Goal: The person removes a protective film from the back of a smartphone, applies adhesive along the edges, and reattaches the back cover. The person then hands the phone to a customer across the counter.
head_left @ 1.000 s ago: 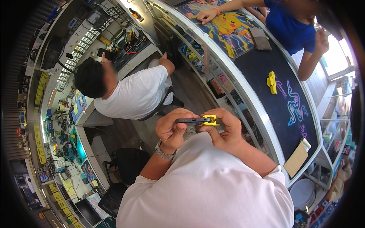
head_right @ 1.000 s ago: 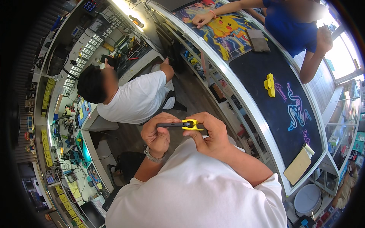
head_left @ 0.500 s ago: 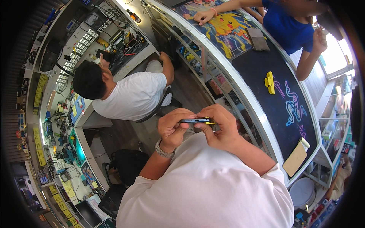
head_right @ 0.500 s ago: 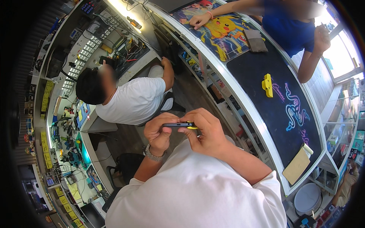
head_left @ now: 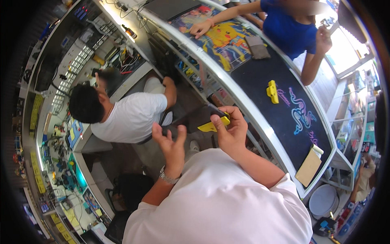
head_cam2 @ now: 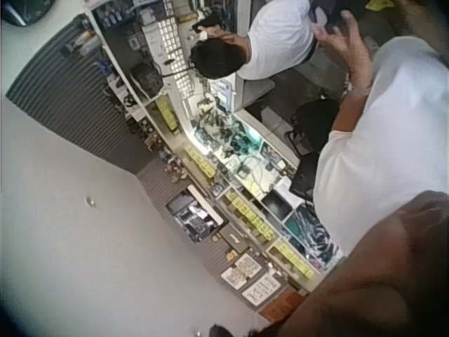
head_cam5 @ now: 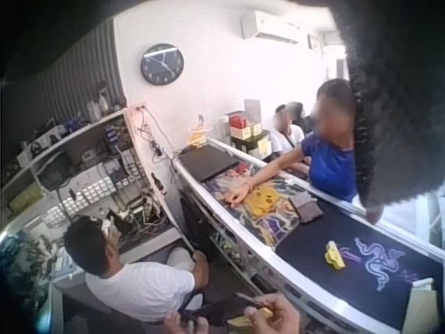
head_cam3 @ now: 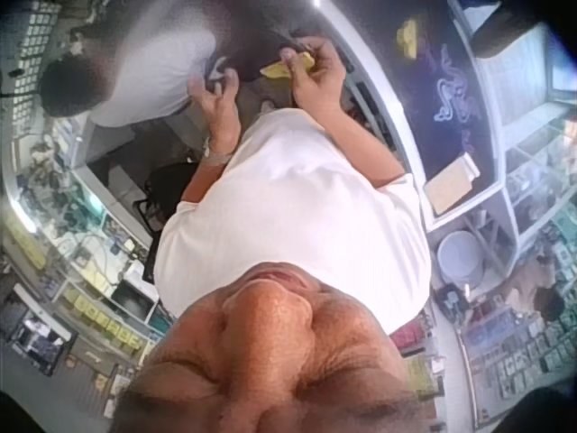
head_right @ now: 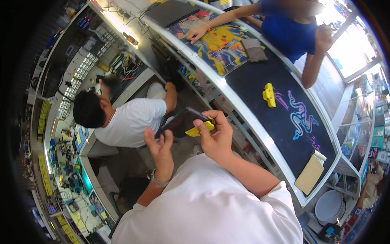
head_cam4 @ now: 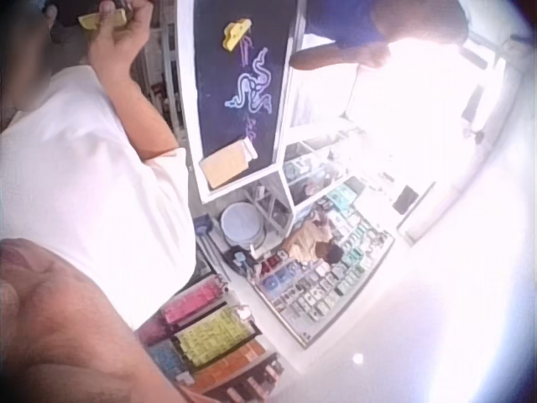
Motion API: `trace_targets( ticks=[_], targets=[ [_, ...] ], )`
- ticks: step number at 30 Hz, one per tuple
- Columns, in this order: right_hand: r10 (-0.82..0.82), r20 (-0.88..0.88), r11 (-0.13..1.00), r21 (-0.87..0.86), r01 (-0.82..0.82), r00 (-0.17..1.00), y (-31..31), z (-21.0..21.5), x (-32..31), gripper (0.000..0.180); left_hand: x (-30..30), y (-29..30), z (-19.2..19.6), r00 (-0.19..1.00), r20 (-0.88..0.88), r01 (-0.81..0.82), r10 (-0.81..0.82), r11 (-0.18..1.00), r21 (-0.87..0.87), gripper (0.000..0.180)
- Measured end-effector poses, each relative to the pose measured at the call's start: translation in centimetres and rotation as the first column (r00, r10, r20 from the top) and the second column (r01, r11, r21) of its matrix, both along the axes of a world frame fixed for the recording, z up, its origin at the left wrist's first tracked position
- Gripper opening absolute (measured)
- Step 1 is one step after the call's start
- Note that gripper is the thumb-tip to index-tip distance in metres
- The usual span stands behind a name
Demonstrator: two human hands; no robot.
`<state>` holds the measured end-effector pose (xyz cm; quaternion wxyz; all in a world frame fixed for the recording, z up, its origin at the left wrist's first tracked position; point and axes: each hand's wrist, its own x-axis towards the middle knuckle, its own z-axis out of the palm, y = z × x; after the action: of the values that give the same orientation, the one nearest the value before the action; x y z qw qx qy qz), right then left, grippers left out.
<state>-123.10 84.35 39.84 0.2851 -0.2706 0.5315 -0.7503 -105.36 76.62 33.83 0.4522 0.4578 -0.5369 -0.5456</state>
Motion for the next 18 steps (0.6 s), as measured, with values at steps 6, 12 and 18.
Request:
trace_targets(
  ticks=[6,12,18],
  targets=[
    [0.016,0.594,0.995,-0.088,0.046,0.804,-2.5,-0.9,-0.5,0.028,-4.7,2.0,3.6,0.637,-0.721,0.570,-0.273,0.796,0.203,0.062],
    [0.276,0.407,0.959,-0.176,-0.222,0.870,-1.7,-1.8,-0.2,0.031,-7.8,-1.9,4.0,0.786,-0.614,0.112,-0.071,0.993,0.028,0.045],
    [-0.129,-0.948,0.706,0.118,0.698,0.291,1.5,-3.4,-13.6,0.043,-6.0,-3.7,6.4,0.834,-0.551,0.064,-0.026,0.997,0.051,0.047]
  ],
)
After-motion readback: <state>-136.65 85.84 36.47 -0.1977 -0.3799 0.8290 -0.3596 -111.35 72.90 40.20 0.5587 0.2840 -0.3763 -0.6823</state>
